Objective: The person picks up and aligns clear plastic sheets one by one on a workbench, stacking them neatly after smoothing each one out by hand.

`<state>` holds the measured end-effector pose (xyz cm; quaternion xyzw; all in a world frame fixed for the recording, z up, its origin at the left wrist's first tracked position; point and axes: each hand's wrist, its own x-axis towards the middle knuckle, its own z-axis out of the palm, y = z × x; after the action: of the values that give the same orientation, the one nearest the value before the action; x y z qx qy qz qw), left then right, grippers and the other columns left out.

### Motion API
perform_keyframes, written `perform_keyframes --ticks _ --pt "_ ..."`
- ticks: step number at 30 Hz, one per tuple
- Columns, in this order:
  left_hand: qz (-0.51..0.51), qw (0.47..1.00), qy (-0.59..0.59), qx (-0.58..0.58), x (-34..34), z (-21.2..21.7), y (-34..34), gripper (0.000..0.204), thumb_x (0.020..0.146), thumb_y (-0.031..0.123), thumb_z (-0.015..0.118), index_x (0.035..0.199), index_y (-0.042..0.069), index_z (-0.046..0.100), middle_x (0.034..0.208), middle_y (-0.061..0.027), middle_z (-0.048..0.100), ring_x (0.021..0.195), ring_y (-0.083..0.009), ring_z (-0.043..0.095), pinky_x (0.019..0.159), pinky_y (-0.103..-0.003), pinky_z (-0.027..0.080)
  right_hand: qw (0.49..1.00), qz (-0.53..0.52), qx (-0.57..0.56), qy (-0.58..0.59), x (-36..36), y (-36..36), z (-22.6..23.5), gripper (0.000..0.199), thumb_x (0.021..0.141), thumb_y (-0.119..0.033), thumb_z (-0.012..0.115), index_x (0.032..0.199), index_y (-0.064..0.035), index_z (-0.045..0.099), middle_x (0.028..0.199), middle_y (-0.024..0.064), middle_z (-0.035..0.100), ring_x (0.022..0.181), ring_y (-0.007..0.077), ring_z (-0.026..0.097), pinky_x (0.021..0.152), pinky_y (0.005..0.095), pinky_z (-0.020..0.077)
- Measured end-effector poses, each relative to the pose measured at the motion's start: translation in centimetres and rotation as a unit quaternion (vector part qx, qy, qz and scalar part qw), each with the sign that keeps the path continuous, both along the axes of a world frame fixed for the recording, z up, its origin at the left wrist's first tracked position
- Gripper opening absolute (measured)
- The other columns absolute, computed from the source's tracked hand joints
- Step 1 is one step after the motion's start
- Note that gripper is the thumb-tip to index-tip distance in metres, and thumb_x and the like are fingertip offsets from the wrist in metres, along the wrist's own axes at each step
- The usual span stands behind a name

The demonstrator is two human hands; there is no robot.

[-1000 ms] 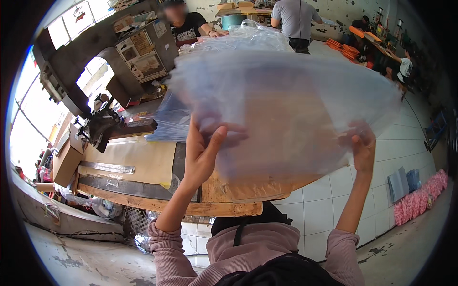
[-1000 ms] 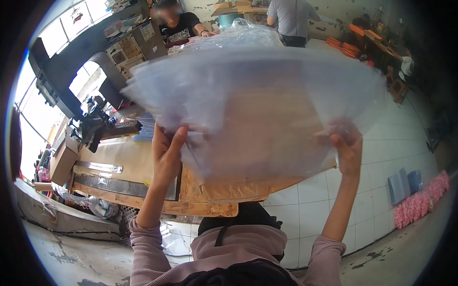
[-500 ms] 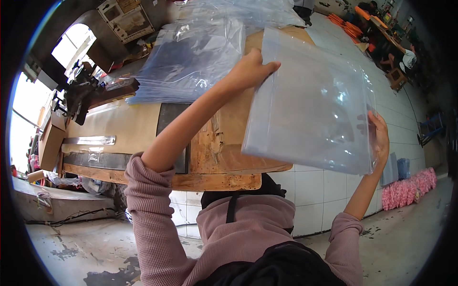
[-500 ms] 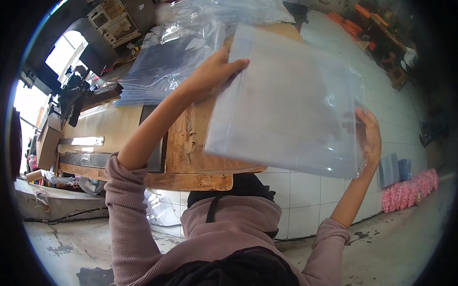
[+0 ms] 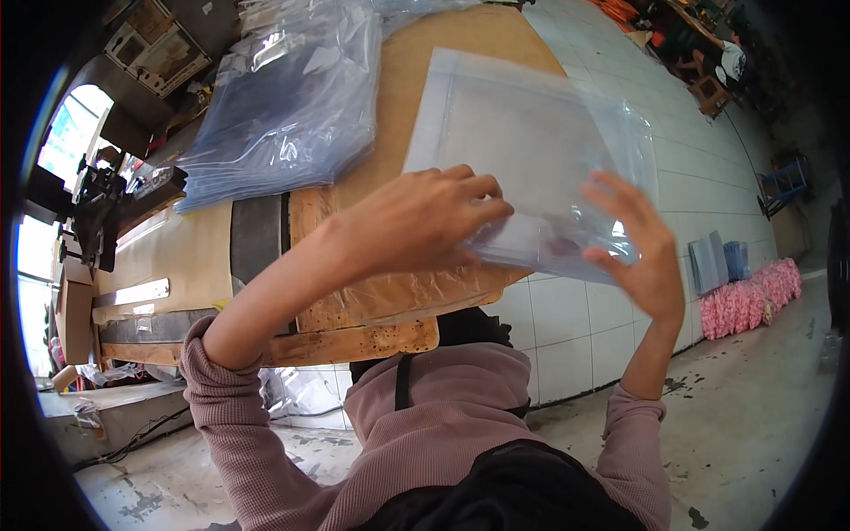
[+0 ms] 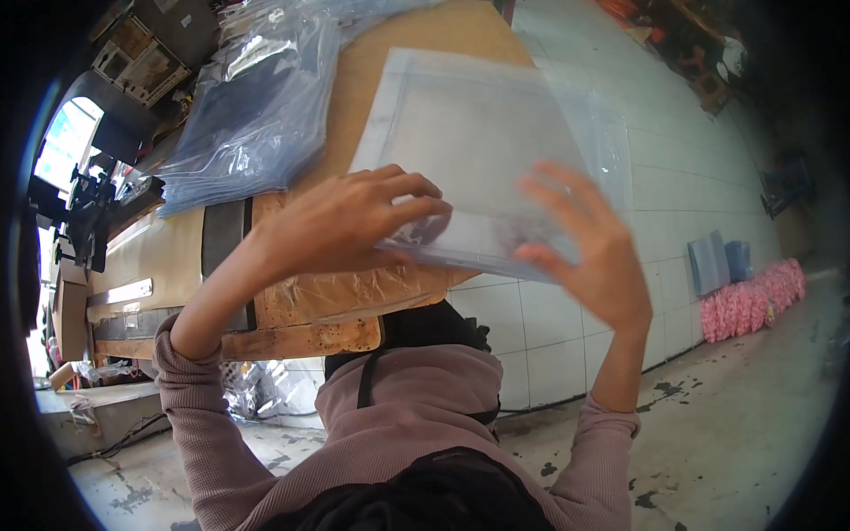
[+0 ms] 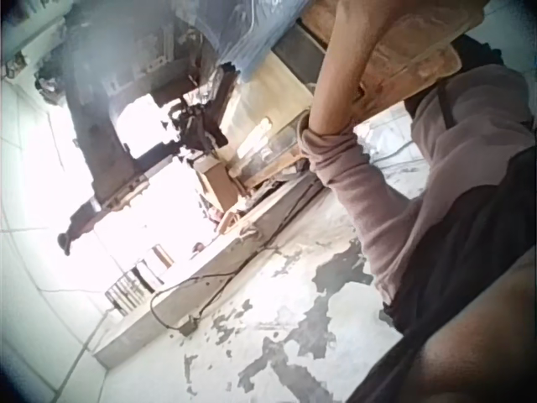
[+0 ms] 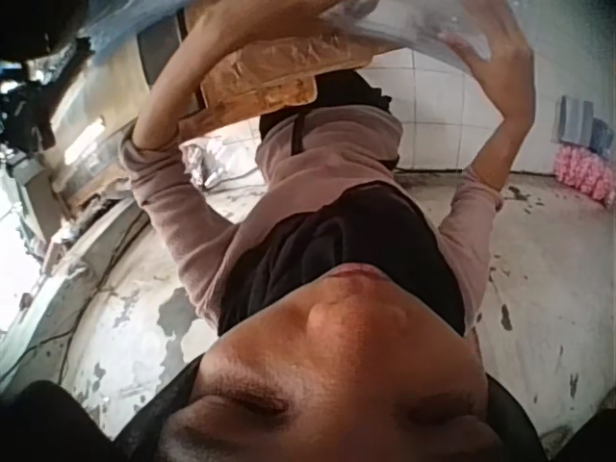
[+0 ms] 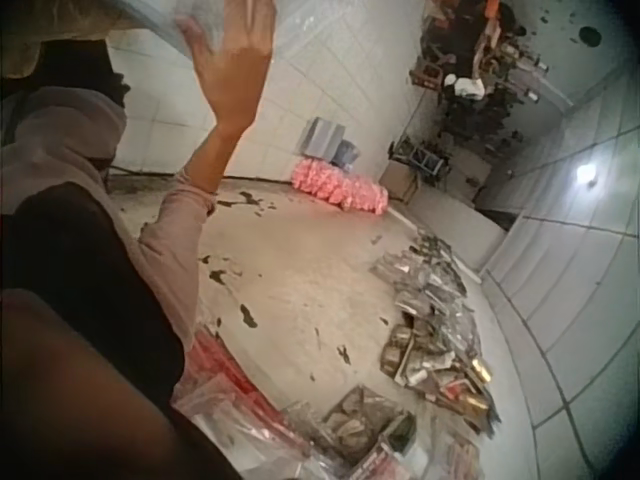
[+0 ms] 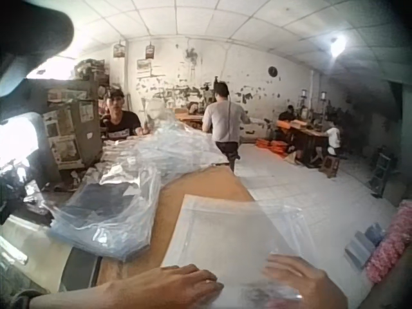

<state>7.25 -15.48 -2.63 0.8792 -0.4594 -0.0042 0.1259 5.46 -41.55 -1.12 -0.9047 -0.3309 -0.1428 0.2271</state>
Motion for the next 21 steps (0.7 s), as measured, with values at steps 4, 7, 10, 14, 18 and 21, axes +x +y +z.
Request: perform_keyframes --ticks 4,7,10,14,18,21 --pt "0.013 0.993 0.112 0.035 1.3 2.0 0.3 0.037 0.075 0.026 0.063 0.106 0.007 0.055 0.115 -0.0098 0.052 0.098 -0.0262 0.054 0.081 -0.035 0.047 0.996 0.039 -0.08 0.01 -1.0 2.0 -0.8 0.054 0.068 -0.032 0.068 0.114 -0.0071 0.053 0.113 0.0113 0.054 0.104 0.0296 0.051 0.087 0.0395 0.0425" --pt "0.067 0.99 0.098 0.078 1.5 3.3 -0.2 0.03 0.077 0.023 0.061 0.104 0.009 0.057 0.114 -0.0073 0.054 0.093 -0.0242 0.057 0.079 -0.036 0.047 0.996 0.04 -0.08 -0.002 -0.3 2.1 -1.1 0.046 0.072 -0.021 0.066 0.114 -0.0076 0.053 0.113 0.0108 0.054 0.093 0.0292 0.056 0.08 0.0381 0.0471" --pt "0.038 0.964 -0.249 -0.083 1.7 2.1 -0.5 0.026 0.078 0.022 0.06 0.102 0.012 0.057 0.107 -0.0032 0.057 0.085 -0.0202 0.059 0.073 -0.035 0.048 1.0 0.005 -0.03 0.007 0.3 1.8 -1.5 0.041 0.075 -0.006 0.06 0.115 -0.0082 0.053 0.113 0.0105 0.054 0.08 0.0279 0.06 0.067 0.0341 0.0513" --pt "-0.116 0.911 -0.379 -0.113 -0.2 0.0 0.7 0.027 0.078 0.024 0.059 0.103 0.014 0.055 0.104 -0.0014 0.057 0.085 -0.0167 0.059 0.07 -0.032 0.049 0.992 0.048 -0.049 -0.104 1.6 1.9 -1.2 0.042 0.073 0.005 0.055 0.113 -0.0067 0.055 0.111 0.0111 0.055 0.072 0.026 0.062 0.058 0.0308 0.0525" --pt "-0.001 0.99 -0.125 -0.059 -0.2 -1.8 1.7 0.033 0.077 0.026 0.06 0.105 0.011 0.053 0.103 -0.0028 0.057 0.087 -0.0203 0.058 0.068 -0.032 0.051 0.989 0.065 -0.088 -0.102 1.5 1.7 -1.4 0.033 0.072 0.003 0.056 0.103 -0.0054 0.058 0.109 0.0118 0.056 0.075 0.0247 0.062 0.06 0.0307 0.053" --pt "-0.003 0.987 -0.129 -0.093 -0.1 -1.6 1.7 0.027 0.077 0.022 0.06 0.1 0.009 0.056 0.088 -0.0041 0.06 0.075 -0.0219 0.061 0.061 -0.031 0.052 0.991 0.061 -0.09 -0.073 0.7 1.9 -1.7 0.027 0.072 0.001 0.058 0.098 -0.0068 0.061 0.108 0.0113 0.057 0.076 0.025 0.062 0.062 0.0318 0.0524"
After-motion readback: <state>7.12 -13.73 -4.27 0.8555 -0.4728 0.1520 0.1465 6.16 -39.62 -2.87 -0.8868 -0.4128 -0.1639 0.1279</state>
